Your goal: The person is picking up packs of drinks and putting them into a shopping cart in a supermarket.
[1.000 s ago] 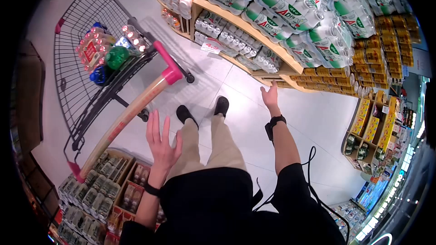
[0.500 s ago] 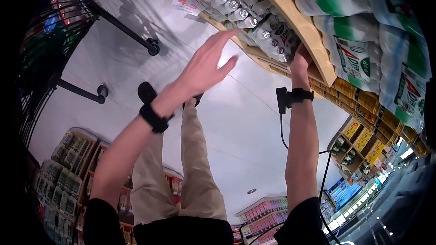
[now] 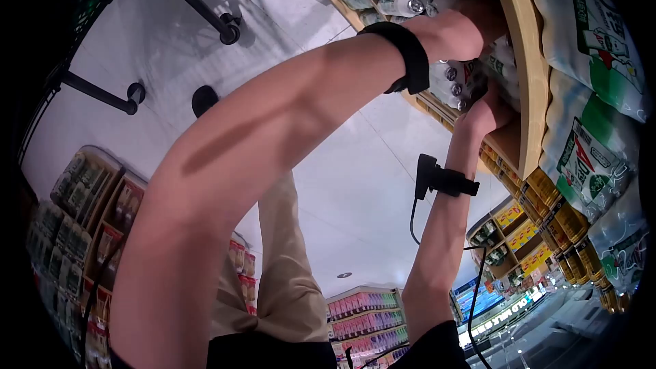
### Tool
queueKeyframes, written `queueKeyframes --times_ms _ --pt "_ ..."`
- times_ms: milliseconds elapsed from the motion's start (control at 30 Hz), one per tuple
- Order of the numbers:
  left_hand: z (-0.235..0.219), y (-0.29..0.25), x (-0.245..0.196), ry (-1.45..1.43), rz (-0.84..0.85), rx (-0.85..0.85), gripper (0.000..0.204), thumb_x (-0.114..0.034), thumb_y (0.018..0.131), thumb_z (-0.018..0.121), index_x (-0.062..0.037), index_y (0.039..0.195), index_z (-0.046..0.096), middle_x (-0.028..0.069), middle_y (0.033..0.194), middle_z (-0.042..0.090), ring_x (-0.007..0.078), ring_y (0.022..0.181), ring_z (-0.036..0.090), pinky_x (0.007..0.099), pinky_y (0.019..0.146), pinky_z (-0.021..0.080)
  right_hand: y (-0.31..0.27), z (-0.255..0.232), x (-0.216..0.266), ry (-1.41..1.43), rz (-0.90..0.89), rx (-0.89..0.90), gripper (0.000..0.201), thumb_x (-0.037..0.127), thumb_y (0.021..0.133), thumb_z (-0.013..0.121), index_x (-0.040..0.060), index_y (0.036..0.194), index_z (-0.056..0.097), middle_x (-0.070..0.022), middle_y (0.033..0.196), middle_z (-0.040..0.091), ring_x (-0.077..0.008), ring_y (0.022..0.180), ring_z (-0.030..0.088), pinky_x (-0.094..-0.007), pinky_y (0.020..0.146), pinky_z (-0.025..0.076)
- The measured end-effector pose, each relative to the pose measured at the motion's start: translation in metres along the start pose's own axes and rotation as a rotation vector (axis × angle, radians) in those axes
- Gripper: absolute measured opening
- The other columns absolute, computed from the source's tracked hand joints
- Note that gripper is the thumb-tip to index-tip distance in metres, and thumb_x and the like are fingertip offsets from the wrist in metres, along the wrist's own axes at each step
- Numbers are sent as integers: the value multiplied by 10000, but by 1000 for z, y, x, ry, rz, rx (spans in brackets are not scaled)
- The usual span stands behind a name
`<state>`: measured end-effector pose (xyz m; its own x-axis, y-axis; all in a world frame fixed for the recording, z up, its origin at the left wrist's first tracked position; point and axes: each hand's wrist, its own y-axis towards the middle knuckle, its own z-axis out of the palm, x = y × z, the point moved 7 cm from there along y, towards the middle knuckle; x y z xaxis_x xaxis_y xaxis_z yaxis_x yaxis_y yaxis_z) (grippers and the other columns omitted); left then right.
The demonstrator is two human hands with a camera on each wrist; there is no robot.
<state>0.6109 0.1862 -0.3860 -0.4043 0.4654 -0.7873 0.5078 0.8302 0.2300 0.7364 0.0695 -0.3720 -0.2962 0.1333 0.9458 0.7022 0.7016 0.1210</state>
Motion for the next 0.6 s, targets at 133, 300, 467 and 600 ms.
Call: queueKeyframes --times_ms 133,300,467,600 --pt "-8 -1 -11 -169 4 54 436 -94 841 689 -74 1267 599 155 1226 634 316 1090 638 391 900 547 -14 -14 -5 38 118 -158 472 102 898 626 -65 1317 486 -163 1344 552 -282 1192 550 -372 1024 465" --pt "-36 -48 -30 -139 266 99 335 -3 835 590 -56 1161 652 107 1114 663 273 921 676 369 816 562 -26 -8 -14 573 314 -57 491 294 982 423 -51 1326 492 -203 1332 554 -353 1208 536 -463 1007 479" --pt "-21 -84 -36 -61 365 -127 338 7 784 652 -59 1115 654 62 1122 635 243 983 618 351 985 504 -63 16 12 842 547 -253 484 341 977 387 -32 1245 540 -183 1214 609 -320 1100 602 -460 968 500" --pt "-23 -101 -46 17 380 -170 395 -17 797 668 -97 1182 633 32 1214 601 227 1172 543 457 1090 426 -41 23 -14 551 562 28 346 247 980 461 1 1204 557 -131 1188 621 -232 1099 609 -362 970 506"
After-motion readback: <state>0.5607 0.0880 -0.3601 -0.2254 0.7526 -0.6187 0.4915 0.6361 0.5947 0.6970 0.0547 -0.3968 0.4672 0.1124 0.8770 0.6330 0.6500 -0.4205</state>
